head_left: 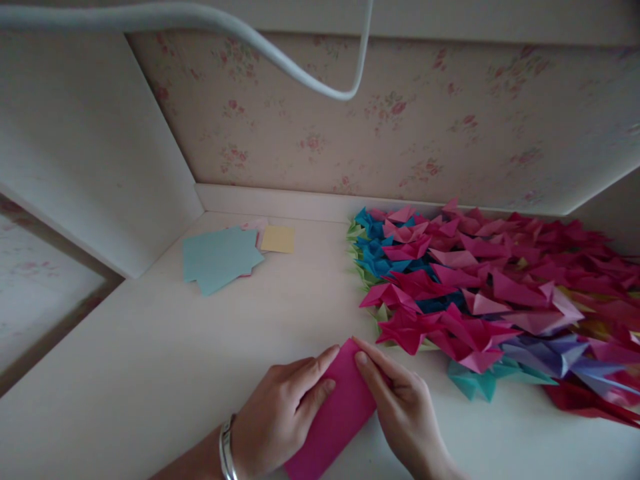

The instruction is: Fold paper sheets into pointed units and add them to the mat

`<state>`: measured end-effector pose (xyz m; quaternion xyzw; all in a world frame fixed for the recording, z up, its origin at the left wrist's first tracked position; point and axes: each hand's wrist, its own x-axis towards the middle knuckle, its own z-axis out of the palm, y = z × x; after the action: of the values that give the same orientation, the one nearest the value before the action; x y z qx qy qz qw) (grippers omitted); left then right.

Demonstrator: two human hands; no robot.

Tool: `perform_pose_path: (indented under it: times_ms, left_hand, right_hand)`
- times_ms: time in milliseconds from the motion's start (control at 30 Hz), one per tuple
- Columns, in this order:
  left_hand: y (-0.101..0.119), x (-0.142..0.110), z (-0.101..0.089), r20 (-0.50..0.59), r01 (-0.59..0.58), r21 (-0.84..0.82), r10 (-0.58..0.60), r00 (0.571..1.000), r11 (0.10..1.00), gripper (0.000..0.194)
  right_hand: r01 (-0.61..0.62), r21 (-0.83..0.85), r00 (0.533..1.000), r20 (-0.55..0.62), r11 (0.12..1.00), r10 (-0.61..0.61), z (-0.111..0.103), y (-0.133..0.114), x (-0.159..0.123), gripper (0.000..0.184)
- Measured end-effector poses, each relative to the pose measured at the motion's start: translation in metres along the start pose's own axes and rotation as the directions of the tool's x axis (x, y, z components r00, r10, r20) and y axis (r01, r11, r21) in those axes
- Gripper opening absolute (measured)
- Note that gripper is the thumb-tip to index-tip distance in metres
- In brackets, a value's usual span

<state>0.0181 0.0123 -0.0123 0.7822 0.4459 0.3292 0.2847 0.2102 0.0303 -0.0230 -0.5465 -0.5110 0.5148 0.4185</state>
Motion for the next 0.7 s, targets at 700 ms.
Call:
perform_pose_path:
  times_ms: [700]
  left_hand:
    - [-0.0023, -0.0026, 0.0010, 0.104, 0.028, -0.021, -0.026, 0.994, 0.999, 0.055]
  right_hand:
    - [-0.074, 0.176, 0.996, -0.029, 0.982, 0.080, 0.0009, 0.0024, 0.0043, 0.034]
